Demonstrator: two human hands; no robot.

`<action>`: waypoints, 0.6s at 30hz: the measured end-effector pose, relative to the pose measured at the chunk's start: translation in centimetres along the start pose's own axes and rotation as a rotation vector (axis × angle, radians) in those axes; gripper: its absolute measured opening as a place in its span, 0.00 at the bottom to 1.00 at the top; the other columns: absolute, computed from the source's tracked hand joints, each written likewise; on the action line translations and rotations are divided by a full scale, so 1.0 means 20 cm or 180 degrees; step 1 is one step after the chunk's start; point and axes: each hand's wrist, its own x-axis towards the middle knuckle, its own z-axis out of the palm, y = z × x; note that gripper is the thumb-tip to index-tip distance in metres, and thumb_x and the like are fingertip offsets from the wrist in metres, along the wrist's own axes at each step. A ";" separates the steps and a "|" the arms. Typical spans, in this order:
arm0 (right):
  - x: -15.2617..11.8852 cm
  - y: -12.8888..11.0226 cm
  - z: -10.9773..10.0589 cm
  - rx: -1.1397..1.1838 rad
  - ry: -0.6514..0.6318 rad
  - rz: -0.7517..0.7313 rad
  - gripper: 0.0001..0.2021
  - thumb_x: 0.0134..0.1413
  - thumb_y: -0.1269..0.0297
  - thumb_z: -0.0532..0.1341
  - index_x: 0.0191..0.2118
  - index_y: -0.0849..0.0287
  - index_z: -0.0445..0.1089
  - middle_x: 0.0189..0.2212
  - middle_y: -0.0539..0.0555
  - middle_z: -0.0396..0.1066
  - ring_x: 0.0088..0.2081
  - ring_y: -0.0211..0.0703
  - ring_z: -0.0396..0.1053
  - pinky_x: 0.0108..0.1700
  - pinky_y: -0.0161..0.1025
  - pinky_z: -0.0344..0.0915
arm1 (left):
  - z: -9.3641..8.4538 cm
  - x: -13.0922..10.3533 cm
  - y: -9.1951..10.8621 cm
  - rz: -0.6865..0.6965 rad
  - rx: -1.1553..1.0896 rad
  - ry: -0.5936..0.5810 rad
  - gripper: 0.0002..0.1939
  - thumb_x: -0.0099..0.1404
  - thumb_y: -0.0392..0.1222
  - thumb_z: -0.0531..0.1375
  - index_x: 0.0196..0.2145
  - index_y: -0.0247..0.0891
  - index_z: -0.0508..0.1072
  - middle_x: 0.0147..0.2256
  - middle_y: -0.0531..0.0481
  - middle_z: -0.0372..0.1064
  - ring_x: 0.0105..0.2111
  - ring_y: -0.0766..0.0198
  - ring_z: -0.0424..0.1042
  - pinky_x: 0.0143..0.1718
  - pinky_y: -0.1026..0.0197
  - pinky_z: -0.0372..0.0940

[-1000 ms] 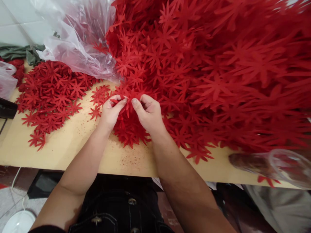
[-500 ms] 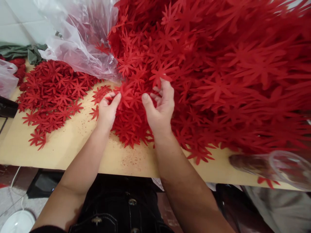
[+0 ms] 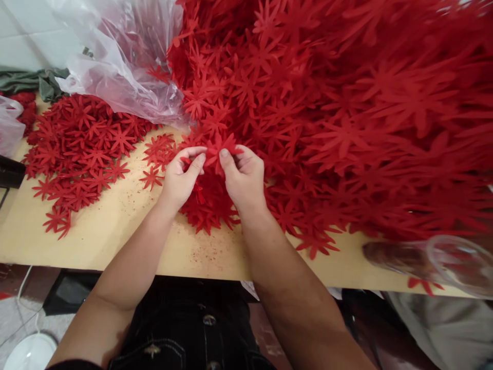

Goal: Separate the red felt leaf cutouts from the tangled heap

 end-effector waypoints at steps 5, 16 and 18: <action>-0.01 -0.04 0.00 -0.0331 0.0036 0.0111 0.26 0.53 0.47 0.53 0.14 0.59 0.51 0.11 0.43 0.46 0.16 0.28 0.46 0.21 0.33 0.50 | 0.00 -0.01 0.01 0.0048 0.0055 -0.0063 0.07 0.57 0.42 0.60 0.34 0.38 0.73 0.27 0.55 0.68 0.24 0.75 0.63 0.30 0.68 0.61; 0.00 0.04 0.00 -0.0431 0.0027 -0.0457 0.12 0.50 0.55 0.60 0.38 0.56 0.67 0.38 0.54 0.67 0.40 0.40 0.66 0.44 0.42 0.65 | -0.01 0.01 -0.03 0.0195 0.0017 0.0153 0.04 0.55 0.38 0.61 0.26 0.36 0.70 0.23 0.57 0.65 0.25 0.75 0.63 0.33 0.68 0.62; 0.00 0.04 0.00 -0.0352 -0.0225 -0.0366 0.11 0.50 0.55 0.59 0.36 0.56 0.67 0.36 0.53 0.67 0.38 0.39 0.66 0.42 0.41 0.66 | -0.01 0.01 -0.02 0.0109 -0.0014 0.0114 0.05 0.55 0.38 0.61 0.24 0.36 0.69 0.21 0.58 0.63 0.23 0.76 0.61 0.29 0.69 0.60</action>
